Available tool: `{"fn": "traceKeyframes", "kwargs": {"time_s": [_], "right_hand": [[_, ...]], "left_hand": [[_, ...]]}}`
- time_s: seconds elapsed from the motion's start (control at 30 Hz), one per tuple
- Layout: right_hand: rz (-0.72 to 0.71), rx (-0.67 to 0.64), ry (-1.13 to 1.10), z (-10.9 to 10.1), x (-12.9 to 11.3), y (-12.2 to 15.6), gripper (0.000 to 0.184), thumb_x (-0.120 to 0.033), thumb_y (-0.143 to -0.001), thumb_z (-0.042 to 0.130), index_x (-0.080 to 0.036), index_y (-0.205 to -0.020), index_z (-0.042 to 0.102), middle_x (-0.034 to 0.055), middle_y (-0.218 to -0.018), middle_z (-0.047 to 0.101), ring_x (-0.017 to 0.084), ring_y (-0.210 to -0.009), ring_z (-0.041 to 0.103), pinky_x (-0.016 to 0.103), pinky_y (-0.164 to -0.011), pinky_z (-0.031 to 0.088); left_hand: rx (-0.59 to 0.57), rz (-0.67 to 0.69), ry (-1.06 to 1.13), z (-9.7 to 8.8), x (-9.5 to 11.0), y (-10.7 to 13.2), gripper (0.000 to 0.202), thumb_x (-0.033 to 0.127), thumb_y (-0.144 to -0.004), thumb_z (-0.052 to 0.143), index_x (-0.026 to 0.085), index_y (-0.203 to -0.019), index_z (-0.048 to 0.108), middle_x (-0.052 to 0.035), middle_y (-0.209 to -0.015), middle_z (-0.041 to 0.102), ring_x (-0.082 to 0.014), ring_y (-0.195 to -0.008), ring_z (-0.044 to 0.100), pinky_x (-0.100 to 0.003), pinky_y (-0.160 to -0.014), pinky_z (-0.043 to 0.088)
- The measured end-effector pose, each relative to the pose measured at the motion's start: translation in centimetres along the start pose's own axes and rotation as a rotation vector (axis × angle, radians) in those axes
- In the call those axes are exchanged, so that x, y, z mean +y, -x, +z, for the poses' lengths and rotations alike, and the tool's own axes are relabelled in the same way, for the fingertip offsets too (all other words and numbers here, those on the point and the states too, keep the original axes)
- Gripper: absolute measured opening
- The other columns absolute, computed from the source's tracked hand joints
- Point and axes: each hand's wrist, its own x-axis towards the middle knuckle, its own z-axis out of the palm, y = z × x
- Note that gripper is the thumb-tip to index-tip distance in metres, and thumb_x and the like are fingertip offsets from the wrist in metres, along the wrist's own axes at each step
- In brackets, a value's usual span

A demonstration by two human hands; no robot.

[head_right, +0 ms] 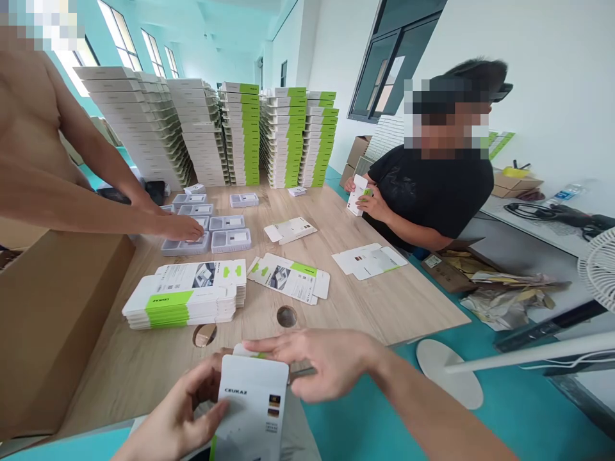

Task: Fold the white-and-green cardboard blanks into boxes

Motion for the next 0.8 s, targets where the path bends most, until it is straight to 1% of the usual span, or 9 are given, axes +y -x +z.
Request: {"fn": "traceKeyframes", "kwargs": {"time_s": [0.07, 0.17, 0.23, 0.27, 0.3, 0.4, 0.5, 0.67, 0.8], "right_hand": [[0.033, 0.02, -0.123, -0.9, 0.1, -0.5, 0.048, -0.019, -0.089, 0.058, -0.025, -0.134, 0.075, 0.0064, -0.15, 0.066, 0.028, -0.14, 0.063, 0.046, -0.115, 0.048], [0.17, 0.182, -0.072, -0.9, 0.5, -2.1, 0.042, -0.034, -0.092, 0.064, -0.024, -0.132, 0.073, 0.0066, -0.112, 0.083, 0.023, -0.092, 0.079, 0.035, -0.08, 0.06], [0.249, 0.169, 0.034, -0.2, 0.6, -3.3, 0.018, -0.033, -0.089, 0.069, -0.023, -0.099, 0.079, -0.0011, -0.076, 0.075, 0.015, -0.062, 0.065, 0.024, -0.056, 0.046], [0.26, 0.136, 0.073, 0.2, 0.5, -3.8, 0.013, -0.031, -0.088, 0.069, -0.022, -0.079, 0.074, -0.0044, -0.063, 0.065, 0.012, -0.054, 0.055, 0.022, -0.05, 0.037], [0.252, 0.117, 0.099, 0.5, 0.4, -4.2, 0.024, -0.029, -0.088, 0.067, -0.022, -0.064, 0.064, -0.0064, -0.055, 0.054, 0.01, -0.05, 0.047, 0.022, -0.047, 0.03], [0.222, 0.101, 0.166, 0.9, 0.1, -4.7, 0.041, -0.029, -0.089, 0.063, -0.022, -0.054, 0.042, -0.0081, -0.051, 0.037, 0.009, -0.049, 0.033, 0.025, -0.048, 0.02], [0.244, 0.088, 0.21, 0.8, 0.5, -4.6, 0.046, -0.035, -0.089, 0.066, -0.022, -0.055, 0.036, -0.0083, -0.052, 0.033, 0.009, -0.051, 0.03, 0.027, -0.049, 0.019], [0.281, 0.1, 0.138, 1.5, 1.5, -4.4, 0.041, -0.041, -0.088, 0.067, -0.021, -0.06, 0.044, -0.0067, -0.056, 0.041, 0.01, -0.053, 0.037, 0.025, -0.047, 0.023], [0.345, 0.119, -0.032, 1.9, 1.6, -4.2, 0.036, -0.047, -0.088, 0.071, -0.019, -0.069, 0.059, -0.0042, -0.063, 0.055, 0.011, -0.055, 0.048, 0.023, -0.048, 0.031]], "left_hand": [[0.008, 0.028, -0.123, 0.1, 0.8, -0.2, 0.018, 0.029, -0.097, 0.066, 0.022, -0.113, 0.073, -0.0091, -0.111, 0.068, -0.0209, -0.087, 0.062, -0.028, -0.078, 0.056], [-0.005, 0.045, -0.199, 0.0, 1.2, -0.1, 0.03, 0.028, -0.098, 0.061, 0.024, -0.127, 0.071, -0.0117, -0.124, 0.068, -0.0235, -0.094, 0.063, -0.028, -0.08, 0.058], [-0.018, 0.051, -0.19, 0.0, 0.9, 0.2, 0.033, 0.03, -0.1, 0.06, 0.026, -0.132, 0.069, -0.0123, -0.128, 0.068, -0.025, -0.098, 0.065, -0.03, -0.083, 0.058], [-0.01, 0.051, -0.159, 0.0, 0.6, 0.4, 0.036, 0.031, -0.101, 0.061, 0.027, -0.137, 0.066, -0.0123, -0.129, 0.068, -0.025, -0.1, 0.066, -0.031, -0.086, 0.058], [0.017, 0.048, -0.111, 0.1, 0.3, 0.6, 0.042, 0.033, -0.101, 0.063, 0.03, -0.143, 0.06, -0.0121, -0.131, 0.068, -0.024, -0.099, 0.067, -0.031, -0.087, 0.058], [0.157, 0.035, 0.093, 0.6, -0.8, 1.2, 0.059, 0.039, -0.098, 0.071, 0.036, -0.152, 0.045, -0.0118, -0.136, 0.068, -0.0204, -0.094, 0.07, -0.031, -0.084, 0.058], [0.157, 0.01, 0.163, 0.9, -1.1, 1.5, 0.05, 0.046, -0.098, 0.072, 0.032, -0.143, 0.055, -0.0113, -0.125, 0.074, -0.0238, -0.1, 0.073, -0.034, -0.085, 0.06], [0.039, 0.089, -0.149, 0.2, 0.0, 0.7, 0.032, 0.045, -0.104, 0.06, 0.029, -0.126, 0.076, -0.0137, -0.139, 0.066, -0.0276, -0.116, 0.068, -0.034, -0.095, 0.059], [0.048, 0.106, -0.205, -0.2, 0.6, 0.0, 0.036, 0.05, -0.105, 0.054, 0.029, -0.122, 0.079, -0.0096, -0.108, 0.073, -0.0217, -0.092, 0.07, -0.028, -0.081, 0.06]]}}
